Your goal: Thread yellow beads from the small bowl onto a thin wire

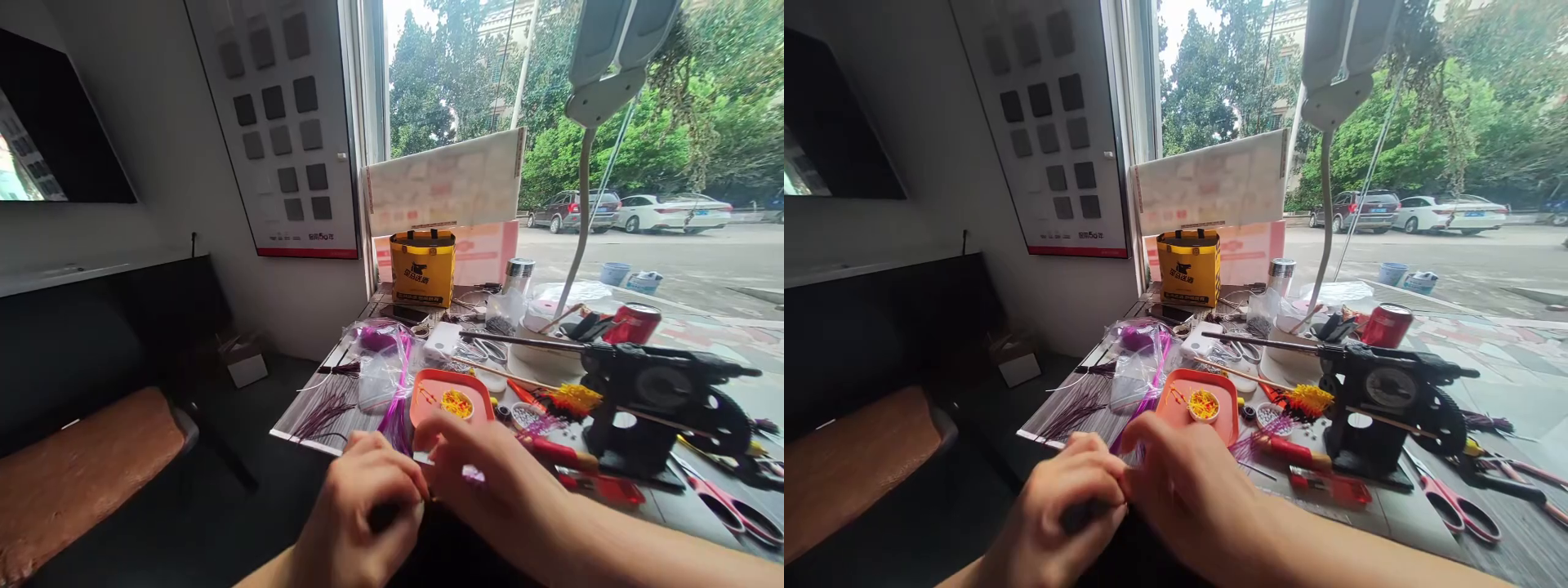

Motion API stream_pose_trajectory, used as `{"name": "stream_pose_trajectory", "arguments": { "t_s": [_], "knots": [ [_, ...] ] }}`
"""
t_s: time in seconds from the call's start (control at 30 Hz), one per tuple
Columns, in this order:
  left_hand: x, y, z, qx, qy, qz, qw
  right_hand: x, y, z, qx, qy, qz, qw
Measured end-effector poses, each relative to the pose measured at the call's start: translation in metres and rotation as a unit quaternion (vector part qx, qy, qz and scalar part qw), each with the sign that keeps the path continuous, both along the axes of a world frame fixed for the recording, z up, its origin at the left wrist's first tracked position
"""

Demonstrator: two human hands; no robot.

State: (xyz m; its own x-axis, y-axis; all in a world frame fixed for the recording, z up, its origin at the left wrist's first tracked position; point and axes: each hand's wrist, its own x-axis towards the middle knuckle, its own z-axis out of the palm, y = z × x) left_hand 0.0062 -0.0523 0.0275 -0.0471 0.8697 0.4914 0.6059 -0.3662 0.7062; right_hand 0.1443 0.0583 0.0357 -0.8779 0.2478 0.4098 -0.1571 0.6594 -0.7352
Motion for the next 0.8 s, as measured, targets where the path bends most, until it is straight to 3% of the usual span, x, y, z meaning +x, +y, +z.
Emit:
{"name": "stream_pose_trajectory", "arguments": {
  "t_s": [0.03,0.1,0.17,0.23,0.3,0.33,0.4,0.47,0.5,0.57,0.63,0.7,0.73,0.8],
  "knots": [
    [-0.001,0.002,0.002,-0.093,-0.143,-0.02,0.985,0.005,0.0,0.002,0.169,0.054,0.004,0.984],
    [-0.001,0.007,0.004,-0.241,-0.392,-0.036,0.887,0.012,0.002,0.003,0.439,0.136,0.028,0.888],
    [0.001,0.011,0.003,-0.296,-0.525,-0.034,0.797,0.015,0.005,0.001,0.567,0.161,0.039,0.807],
    [0.004,0.012,-0.001,-0.304,-0.569,-0.022,0.764,0.014,0.007,-0.003,0.589,0.169,0.043,0.789],
    [0.005,0.011,-0.004,-0.295,-0.548,-0.02,0.782,0.01,0.007,-0.005,0.538,0.165,0.047,0.825],
    [0.005,0.01,-0.005,-0.278,-0.507,-0.021,0.816,0.008,0.006,-0.005,0.482,0.155,0.046,0.861],
    [0.005,0.007,-0.007,-0.198,-0.351,-0.017,0.915,0.003,0.003,-0.004,0.314,0.098,0.025,0.944],
    [0.004,0.004,-0.01,-0.037,-0.126,0.015,0.991,-0.002,0.0,-0.004,0.077,0.001,-0.003,0.997],
    [0.003,0.003,-0.013,0.062,-0.011,0.038,0.997,-0.005,-0.001,-0.004,-0.051,-0.04,-0.009,0.998],
    [0.003,0.0,-0.017,0.222,0.177,0.071,0.956,-0.01,0.0,-0.006,-0.263,-0.103,0.012,0.959],
    [0.004,-0.001,-0.019,0.27,0.276,0.091,0.918,-0.014,0.002,-0.008,-0.381,-0.134,0.046,0.914],
    [0.004,-0.002,-0.017,0.233,0.281,0.083,0.927,-0.013,0.003,-0.008,-0.38,-0.139,0.047,0.913],
    [0.004,-0.001,-0.014,0.194,0.241,0.064,0.949,-0.01,0.003,-0.007,-0.328,-0.124,0.032,0.936],
    [0.003,0.002,-0.007,0.052,0.053,0.006,0.997,-0.002,0.002,-0.003,-0.094,-0.043,0.008,0.995]
  ]
}}
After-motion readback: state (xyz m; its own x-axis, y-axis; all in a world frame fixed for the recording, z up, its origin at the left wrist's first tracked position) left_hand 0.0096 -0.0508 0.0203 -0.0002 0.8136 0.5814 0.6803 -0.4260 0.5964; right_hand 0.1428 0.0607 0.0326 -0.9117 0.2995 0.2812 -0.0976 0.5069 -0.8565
